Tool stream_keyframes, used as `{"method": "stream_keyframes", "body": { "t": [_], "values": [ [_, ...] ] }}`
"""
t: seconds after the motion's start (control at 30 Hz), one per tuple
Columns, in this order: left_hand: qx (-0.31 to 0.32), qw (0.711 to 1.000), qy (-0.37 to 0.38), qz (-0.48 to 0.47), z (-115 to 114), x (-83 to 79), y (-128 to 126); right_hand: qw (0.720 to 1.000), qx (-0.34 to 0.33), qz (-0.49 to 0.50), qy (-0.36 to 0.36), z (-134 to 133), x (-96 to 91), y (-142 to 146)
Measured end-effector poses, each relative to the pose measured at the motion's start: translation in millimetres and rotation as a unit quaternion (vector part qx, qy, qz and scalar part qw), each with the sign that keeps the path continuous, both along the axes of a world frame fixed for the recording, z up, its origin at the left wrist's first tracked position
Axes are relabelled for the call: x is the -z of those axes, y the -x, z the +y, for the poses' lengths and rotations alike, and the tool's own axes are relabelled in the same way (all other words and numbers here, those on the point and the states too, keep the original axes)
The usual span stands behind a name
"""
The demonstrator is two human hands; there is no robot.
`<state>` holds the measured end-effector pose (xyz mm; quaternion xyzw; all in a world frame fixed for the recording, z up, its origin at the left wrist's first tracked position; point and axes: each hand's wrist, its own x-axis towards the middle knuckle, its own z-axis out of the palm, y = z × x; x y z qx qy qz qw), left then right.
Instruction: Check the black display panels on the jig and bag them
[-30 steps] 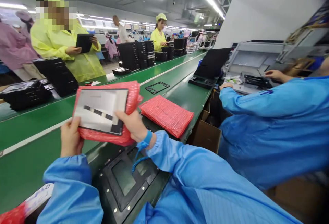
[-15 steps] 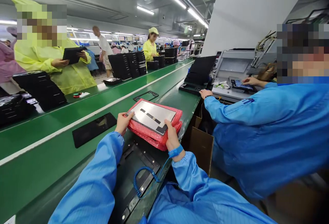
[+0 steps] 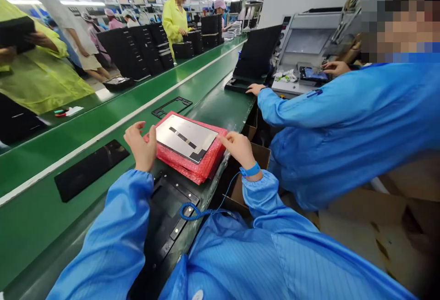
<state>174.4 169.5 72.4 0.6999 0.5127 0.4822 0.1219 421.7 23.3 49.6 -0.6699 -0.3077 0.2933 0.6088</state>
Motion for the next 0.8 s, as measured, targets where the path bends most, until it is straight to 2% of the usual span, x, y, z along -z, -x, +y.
{"method": "stream_keyframes", "body": {
  "t": [0.03, 0.1, 0.17, 0.2, 0.27, 0.4, 0.47, 0.53, 0.6, 0.63, 0.67, 0.73, 0.8],
  "values": [
    [0.056, 0.998, -0.037, -0.023, -25, -7.7, -11, 0.994, 0.029, -0.095, -0.033, -6, -8.5, 4],
    [0.228, 0.972, -0.050, -0.023, -78, -19.2, -33, 0.972, 0.049, -0.212, -0.092, -15, -24.9, 17],
    [0.412, 0.909, -0.054, 0.032, -127, -22.3, -54, 0.961, 0.033, -0.233, -0.147, -21, -38.0, 32],
    [0.464, 0.882, -0.058, 0.061, -147, -20.4, -62, 0.959, 0.021, -0.226, -0.170, -25, -42.9, 38],
    [0.503, 0.856, -0.087, 0.089, -175, -11.2, -71, 0.957, 0.007, -0.205, -0.203, -32, -49.7, 46],
    [0.487, 0.841, -0.158, 0.176, -203, 9.5, -72, 0.960, -0.038, -0.168, -0.222, -47, -53.6, 51],
    [0.477, 0.835, -0.167, 0.217, -214, 11.4, -69, 0.959, -0.092, -0.139, -0.228, -51, -50.6, 54],
    [0.473, 0.846, -0.131, 0.208, -222, 6.8, -66, 0.956, -0.144, -0.107, -0.233, -50, -44.1, 60],
    [0.454, 0.884, -0.031, 0.111, -223, -0.8, -62, 0.949, -0.203, -0.088, -0.225, -47, -35.6, 65],
    [0.435, 0.899, 0.035, 0.028, -221, -4.4, -59, 0.941, -0.240, -0.095, -0.218, -47, -31.7, 66],
    [0.411, 0.903, 0.105, -0.066, -216, -7.2, -55, 0.928, -0.286, -0.115, -0.209, -50, -28.4, 66],
    [0.354, 0.879, 0.217, -0.237, -205, -9.9, -46, 0.881, -0.391, -0.181, -0.194, -63, -24.9, 58],
    [0.304, 0.853, 0.244, -0.347, -195, -9.9, -38, 0.817, -0.488, -0.235, -0.197, -87, -24.1, 44]
  ]
}}
